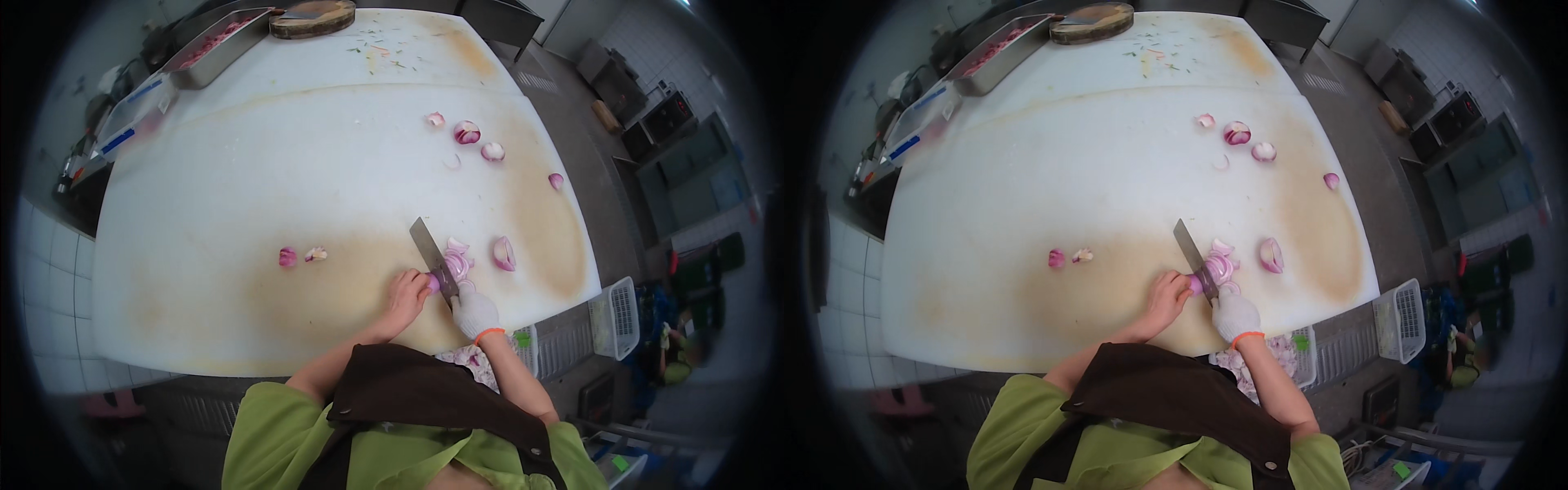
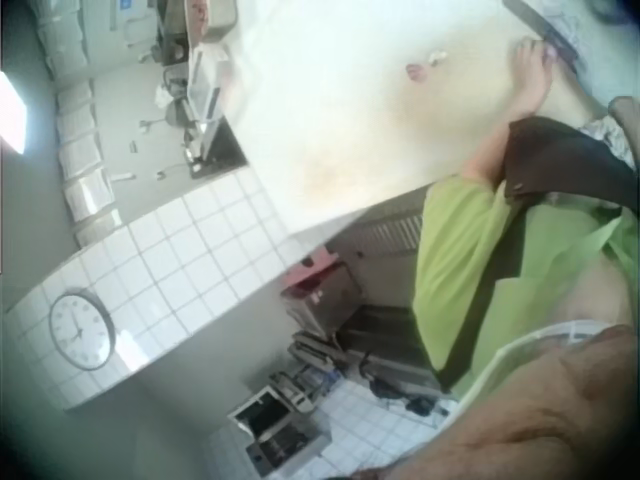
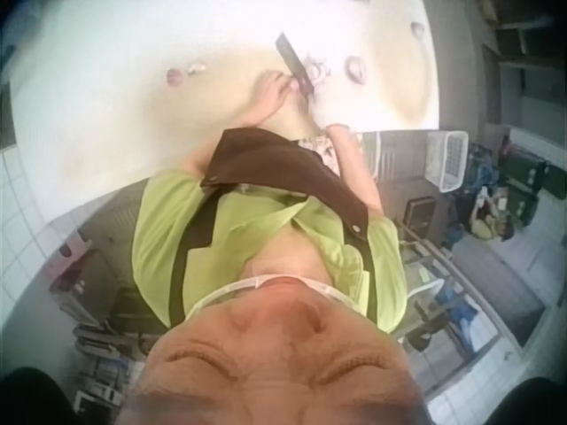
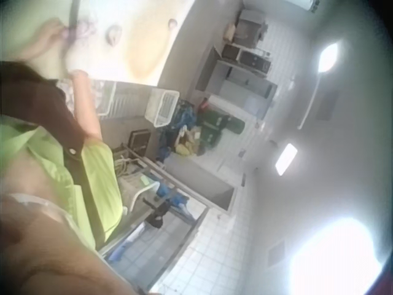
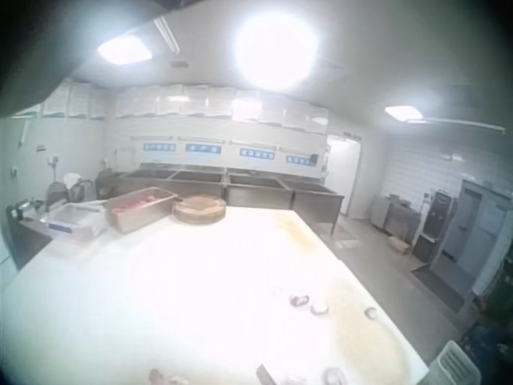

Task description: The person slices red onions on a white cutting board using a cleaver. The person repeatedly cuts the onions into thin pieces and transfers them into a nearby plastic basket.

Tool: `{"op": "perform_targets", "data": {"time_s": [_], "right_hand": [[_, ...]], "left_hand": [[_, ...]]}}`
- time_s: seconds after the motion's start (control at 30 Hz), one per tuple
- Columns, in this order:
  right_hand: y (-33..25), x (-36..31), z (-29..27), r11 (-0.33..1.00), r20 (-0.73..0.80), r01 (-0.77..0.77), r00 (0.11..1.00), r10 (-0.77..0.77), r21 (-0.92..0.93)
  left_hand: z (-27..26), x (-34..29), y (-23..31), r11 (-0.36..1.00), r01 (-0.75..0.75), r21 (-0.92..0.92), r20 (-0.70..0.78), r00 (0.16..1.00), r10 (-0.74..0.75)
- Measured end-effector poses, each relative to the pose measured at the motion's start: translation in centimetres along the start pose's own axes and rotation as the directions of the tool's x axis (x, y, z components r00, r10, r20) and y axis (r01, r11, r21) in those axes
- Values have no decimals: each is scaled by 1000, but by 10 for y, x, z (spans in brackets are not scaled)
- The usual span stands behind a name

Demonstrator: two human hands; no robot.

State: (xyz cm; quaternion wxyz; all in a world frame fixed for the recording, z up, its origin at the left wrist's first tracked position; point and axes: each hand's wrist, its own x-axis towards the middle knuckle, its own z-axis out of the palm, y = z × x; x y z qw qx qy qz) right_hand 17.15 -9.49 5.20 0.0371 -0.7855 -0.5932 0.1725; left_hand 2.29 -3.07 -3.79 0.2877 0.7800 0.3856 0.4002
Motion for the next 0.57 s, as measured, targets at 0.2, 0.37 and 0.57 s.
{"op": "perform_targets", "data": {"time_s": [0.2, 0.37, 0.57], "right_hand": [[-7, -2, -7, 1000, -8, 26, 1000, -26, -12], [-13, -4, -8, 1000, 56, -29, 998, 28, 12], [-12, 3, 5, 1000, 121, 1, 993, 1, -15]], "left_hand": [[8, -3, -10, 998, -12, -58, -32, 999, 10], [7, -2, -14, 997, -27, -78, -39, 999, 24], [8, 6, -13, 995, -22, -97, -40, 999, 18]]}}
